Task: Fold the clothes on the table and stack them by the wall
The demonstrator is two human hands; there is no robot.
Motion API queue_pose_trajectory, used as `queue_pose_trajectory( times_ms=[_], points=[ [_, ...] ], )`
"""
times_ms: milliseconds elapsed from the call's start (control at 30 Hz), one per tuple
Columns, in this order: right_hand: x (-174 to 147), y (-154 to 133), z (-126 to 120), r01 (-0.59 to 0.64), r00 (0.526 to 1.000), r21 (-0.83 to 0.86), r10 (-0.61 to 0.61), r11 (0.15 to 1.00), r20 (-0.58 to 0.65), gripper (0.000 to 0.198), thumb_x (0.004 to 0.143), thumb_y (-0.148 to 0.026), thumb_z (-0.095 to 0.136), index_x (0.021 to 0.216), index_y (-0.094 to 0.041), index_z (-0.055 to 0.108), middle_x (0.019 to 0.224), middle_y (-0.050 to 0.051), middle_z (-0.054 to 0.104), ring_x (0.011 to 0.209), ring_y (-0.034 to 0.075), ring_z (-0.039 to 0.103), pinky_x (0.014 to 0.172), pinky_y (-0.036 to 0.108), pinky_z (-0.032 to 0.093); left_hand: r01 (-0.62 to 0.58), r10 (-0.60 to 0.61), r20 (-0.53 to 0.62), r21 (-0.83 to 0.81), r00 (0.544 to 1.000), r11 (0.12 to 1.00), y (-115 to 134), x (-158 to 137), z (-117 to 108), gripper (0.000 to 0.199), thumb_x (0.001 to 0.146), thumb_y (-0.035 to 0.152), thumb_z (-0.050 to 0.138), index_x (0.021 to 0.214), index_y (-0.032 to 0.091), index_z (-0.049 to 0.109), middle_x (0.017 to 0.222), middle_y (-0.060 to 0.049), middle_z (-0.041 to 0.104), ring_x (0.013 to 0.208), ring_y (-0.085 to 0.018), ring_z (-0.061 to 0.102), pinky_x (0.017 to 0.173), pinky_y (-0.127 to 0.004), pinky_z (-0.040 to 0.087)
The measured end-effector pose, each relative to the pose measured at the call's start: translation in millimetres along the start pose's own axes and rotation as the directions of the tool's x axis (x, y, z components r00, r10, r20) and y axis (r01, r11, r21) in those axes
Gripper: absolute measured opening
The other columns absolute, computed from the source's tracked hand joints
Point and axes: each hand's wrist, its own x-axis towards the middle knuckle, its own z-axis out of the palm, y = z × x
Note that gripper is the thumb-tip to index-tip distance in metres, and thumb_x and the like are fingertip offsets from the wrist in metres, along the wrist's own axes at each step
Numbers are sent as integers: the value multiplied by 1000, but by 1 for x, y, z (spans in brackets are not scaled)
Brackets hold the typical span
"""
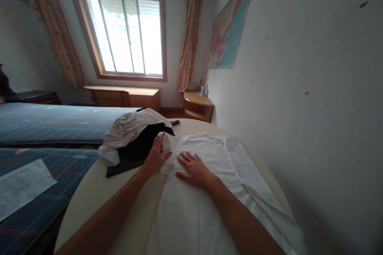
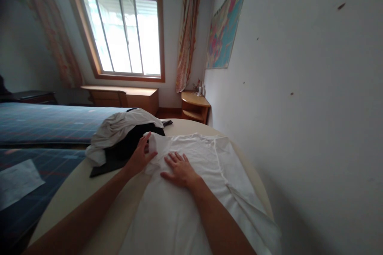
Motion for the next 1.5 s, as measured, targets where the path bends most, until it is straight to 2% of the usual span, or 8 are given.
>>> queue_pose_trajectory(
  times_ms=[200, 433, 533, 667, 933, 1133, 1300, 1500],
  points=[
    [6, 13, -3, -57, 964, 398, 154, 916, -216, 45, 96, -43, 48, 136, -23, 53, 128, 10, 65, 120, 25, 58, 106, 45, 39, -137, 114, 220, 92, 969, 986, 17, -15, 17, 79, 87, 12, 49, 155, 32, 15, 157, -9, 30, 123, -21, 52, 101, -36, 48],
    [7, 17, -3, -89, 919, 702, 330, 706, -216, 79, 91, -52, 56, 153, -22, 20, 107, 7, 72, 103, 22, 66, 97, 42, 46, -74, 101, 407, -81, 908, 994, 20, -19, 16, 84, 84, 5, 44, 156, 32, 8, 152, -10, 42, 118, -19, 60, 102, -39, 48],
    [7, 14, -3, -40, 924, 627, 268, 778, -274, 73, 87, -47, 63, 150, -25, 32, 96, 2, 72, 91, 20, 68, 91, 39, 49, -46, 92, 468, -108, 879, 993, 23, -19, 12, 82, 84, 8, 48, 155, 30, 15, 146, -10, 50, 118, -19, 61, 102, -37, 48],
    [9, 9, -4, 2, 928, 532, 198, 846, -317, 29, 89, -40, 59, 107, -20, 69, 91, 4, 73, 86, 20, 68, 83, 34, 52, -33, 27, 443, 5, 896, 999, 27, -19, 10, 80, 83, 16, 56, 153, 35, 22, 143, -5, 52, 106, -17, 66, 97, -33, 50],
    [15, 17, -7, -3, 861, 584, 299, 812, -412, 29, 90, -36, 53, 108, -19, 69, 107, 8, 74, 94, 21, 69, 90, 38, 54, 10, -125, 296, 363, 947, 932, 37, -19, 17, 59, 79, 19, 60, 137, 27, 49, 102, -2, 70, 86, -19, 65, 87, -32, 49],
    [11, 19, -8, -28, 856, 527, 293, 849, -427, 29, 89, -29, 50, 111, -21, 67, 101, 6, 73, 94, 21, 67, 93, 40, 51, 33, -49, 127, 125, 991, 992, 44, -16, 23, 39, 87, 25, 54, 126, 24, 52, 99, -1, 72, 77, -14, 63, 78, -27, 49],
    [4, 13, -12, 62, 869, 188, 40, 980, -494, 55, 77, -19, 59, 132, -26, 57, 146, 8, 47, 133, 25, 43, 112, 44, 34, 152, -130, 179, -114, 975, 982, 47, -15, 26, 46, 84, 34, 61, 126, 20, 50, 106, -7, 72, 71, -13, 65, 63, -24, 50],
    [-2, 12, -13, 119, 953, 26, -107, 993, -284, 17, 74, -19, 64, 89, -26, 70, 143, 1, 52, 141, 26, 31, 115, 46, 24, 224, -200, 183, -116, 962, 968, 35, -9, 14, 38, 88, 41, 50, 117, 18, 55, 109, -9, 69, 70, -14, 67, 59, -25, 51]
  ],
)
